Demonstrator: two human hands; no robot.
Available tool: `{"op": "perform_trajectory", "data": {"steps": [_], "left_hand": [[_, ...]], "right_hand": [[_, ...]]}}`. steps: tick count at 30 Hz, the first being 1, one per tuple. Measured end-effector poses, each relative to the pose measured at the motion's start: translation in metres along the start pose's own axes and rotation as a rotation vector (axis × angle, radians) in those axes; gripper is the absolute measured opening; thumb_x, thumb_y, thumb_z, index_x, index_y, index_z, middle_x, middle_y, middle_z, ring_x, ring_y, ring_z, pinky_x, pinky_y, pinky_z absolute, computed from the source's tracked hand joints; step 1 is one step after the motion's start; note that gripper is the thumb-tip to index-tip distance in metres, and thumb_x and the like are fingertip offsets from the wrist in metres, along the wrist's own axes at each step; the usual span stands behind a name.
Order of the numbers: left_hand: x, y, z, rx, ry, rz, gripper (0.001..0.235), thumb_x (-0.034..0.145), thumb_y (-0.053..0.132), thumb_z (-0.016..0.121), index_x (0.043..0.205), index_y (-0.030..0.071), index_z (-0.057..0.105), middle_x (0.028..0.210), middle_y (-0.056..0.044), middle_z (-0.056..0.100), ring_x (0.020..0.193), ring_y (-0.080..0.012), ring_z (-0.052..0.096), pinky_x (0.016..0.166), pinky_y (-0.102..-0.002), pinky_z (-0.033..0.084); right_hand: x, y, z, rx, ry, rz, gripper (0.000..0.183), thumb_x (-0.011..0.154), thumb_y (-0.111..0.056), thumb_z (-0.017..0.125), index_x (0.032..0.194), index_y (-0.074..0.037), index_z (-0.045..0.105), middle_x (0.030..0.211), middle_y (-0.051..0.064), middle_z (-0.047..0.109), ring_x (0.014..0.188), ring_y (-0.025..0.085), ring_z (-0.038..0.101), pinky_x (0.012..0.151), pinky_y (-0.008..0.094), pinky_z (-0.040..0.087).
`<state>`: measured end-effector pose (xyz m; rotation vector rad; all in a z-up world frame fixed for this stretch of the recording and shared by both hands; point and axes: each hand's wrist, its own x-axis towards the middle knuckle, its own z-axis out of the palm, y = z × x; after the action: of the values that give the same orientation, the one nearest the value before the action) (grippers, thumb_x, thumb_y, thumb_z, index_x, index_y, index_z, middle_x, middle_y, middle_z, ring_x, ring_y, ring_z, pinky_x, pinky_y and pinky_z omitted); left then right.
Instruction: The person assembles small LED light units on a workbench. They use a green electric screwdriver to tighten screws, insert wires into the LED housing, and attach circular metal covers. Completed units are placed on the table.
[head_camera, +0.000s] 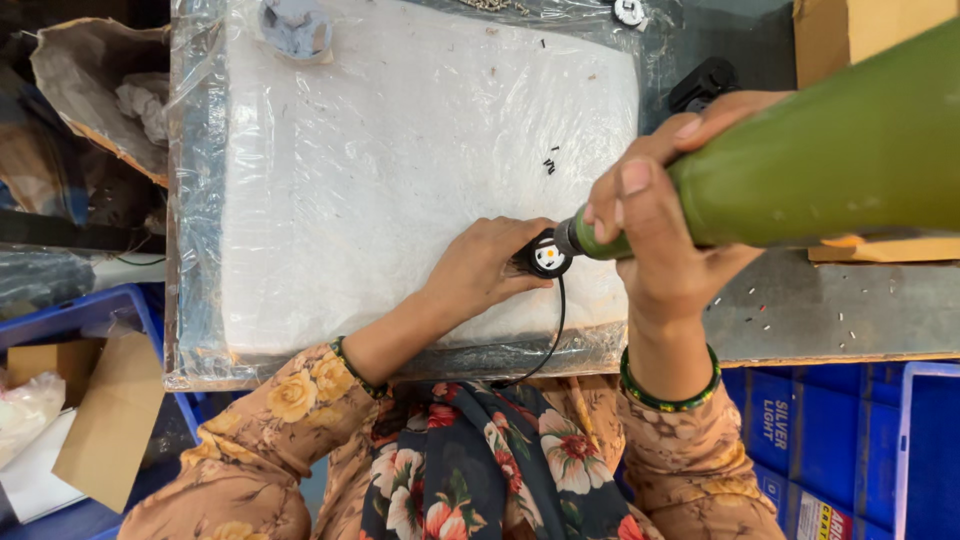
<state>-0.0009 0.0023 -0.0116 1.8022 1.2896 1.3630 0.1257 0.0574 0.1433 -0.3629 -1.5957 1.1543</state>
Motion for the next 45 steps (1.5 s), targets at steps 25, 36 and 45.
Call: {"op": "perform_trajectory", "data": {"steps": [25, 36, 45], "left_hand": [[-0.003, -0.002, 0.003, 0.014, -0.023, 0.136, 0.064, 0.078, 0.019, 0.087, 0.136, 0.014, 0.059, 0.138, -0.003, 0.065, 0.128, -0.027, 0.059, 0.108, -0.041, 0.045], [-0.003, 0.002, 0.0, -0.006, -0.008, 0.142, 0.063, 0.078, 0.022, 0.088, 0.134, 0.014, 0.06, 0.137, -0.001, 0.067, 0.125, -0.0249, 0.062, 0.106, -0.039, 0.047], [-0.006, 0.005, -0.003, -0.012, -0.016, 0.111, 0.06, 0.078, 0.029, 0.089, 0.129, 0.013, 0.062, 0.128, -0.005, 0.069, 0.115, -0.0269, 0.064, 0.1, -0.04, 0.047]], "right_hand": [[0.045, -0.02, -0.06, -0.224, -0.081, -0.221, 0.02, 0.122, -0.012, 0.069, 0.127, -0.003, 0.052, 0.1, 0.014, 0.063, 0.071, 0.026, 0.061, 0.063, 0.037, 0.054], [0.043, -0.004, -0.059, -0.19, -0.085, -0.158, 0.029, 0.119, -0.024, 0.073, 0.131, -0.004, 0.056, 0.102, 0.011, 0.063, 0.074, 0.027, 0.063, 0.068, 0.038, 0.055], [0.036, 0.004, -0.05, -0.205, -0.057, -0.076, 0.039, 0.112, -0.033, 0.074, 0.128, -0.001, 0.058, 0.111, 0.012, 0.071, 0.091, 0.022, 0.069, 0.081, 0.032, 0.058]]}}
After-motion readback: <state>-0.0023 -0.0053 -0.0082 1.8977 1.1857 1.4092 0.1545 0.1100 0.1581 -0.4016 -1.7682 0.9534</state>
